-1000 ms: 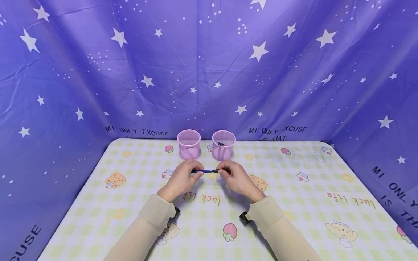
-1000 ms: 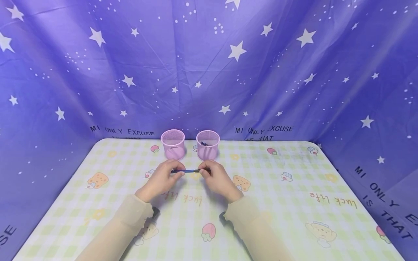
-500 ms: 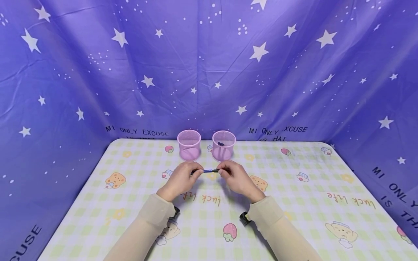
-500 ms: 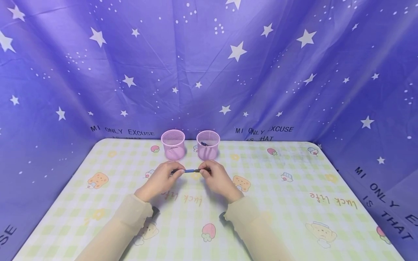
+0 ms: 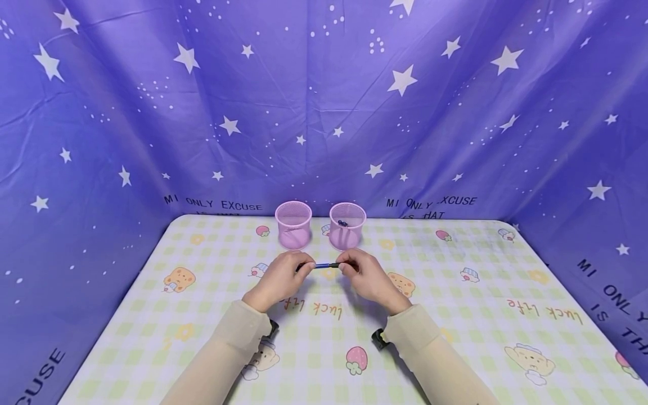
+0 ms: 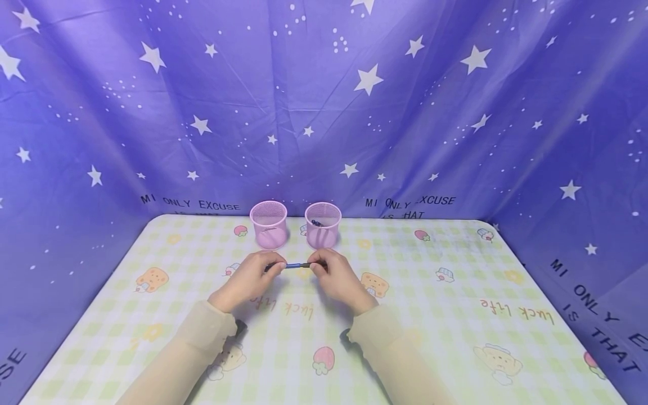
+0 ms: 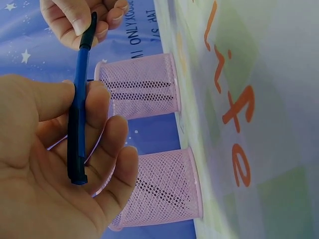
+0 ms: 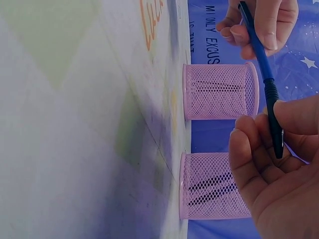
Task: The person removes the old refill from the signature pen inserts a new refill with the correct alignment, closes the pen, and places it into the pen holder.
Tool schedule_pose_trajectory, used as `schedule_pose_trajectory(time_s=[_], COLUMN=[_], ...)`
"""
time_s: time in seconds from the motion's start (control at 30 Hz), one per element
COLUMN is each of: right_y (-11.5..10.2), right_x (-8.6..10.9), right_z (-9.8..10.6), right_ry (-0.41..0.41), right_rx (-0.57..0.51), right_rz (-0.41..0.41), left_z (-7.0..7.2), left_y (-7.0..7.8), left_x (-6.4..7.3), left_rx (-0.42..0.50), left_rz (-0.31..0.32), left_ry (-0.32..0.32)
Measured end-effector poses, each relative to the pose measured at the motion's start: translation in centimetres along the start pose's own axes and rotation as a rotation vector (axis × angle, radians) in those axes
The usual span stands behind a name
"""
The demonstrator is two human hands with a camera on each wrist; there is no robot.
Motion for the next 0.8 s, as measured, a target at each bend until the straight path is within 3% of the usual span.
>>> schedule_pose_trajectory(time_s=[0.33,0.57,0.8], right_y=[0.06,-0.01,0.01], right_x=[0.05,0.03,0.06], right_z=[-0.05,-0.06,-0.08], right_ry=[-0.003,-0.003,-0.001], right_rx=[-0.007,-0.007,-0.004], right_rz=[0.001,0.004,-0.002], left_z=[-0.16,0.15,0.11], left_y=[-0.19,0.08,0.04], left_x=[0.12,0.08,0.07], left_rx=[0.036,0.026,0.009], left_rz=[0.044,0.009,0.007], left_ry=[0.001,0.045,0.041])
Point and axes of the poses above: each hand's wrist, its own x-axis away from the middle knuckle, its own z-axis out of the back of the hand, y = z × x, the point moved 8 cm from there along -x, towards the middle knuckle, and after that the axes turned 2 degrees about y, right-handed, at the moved point
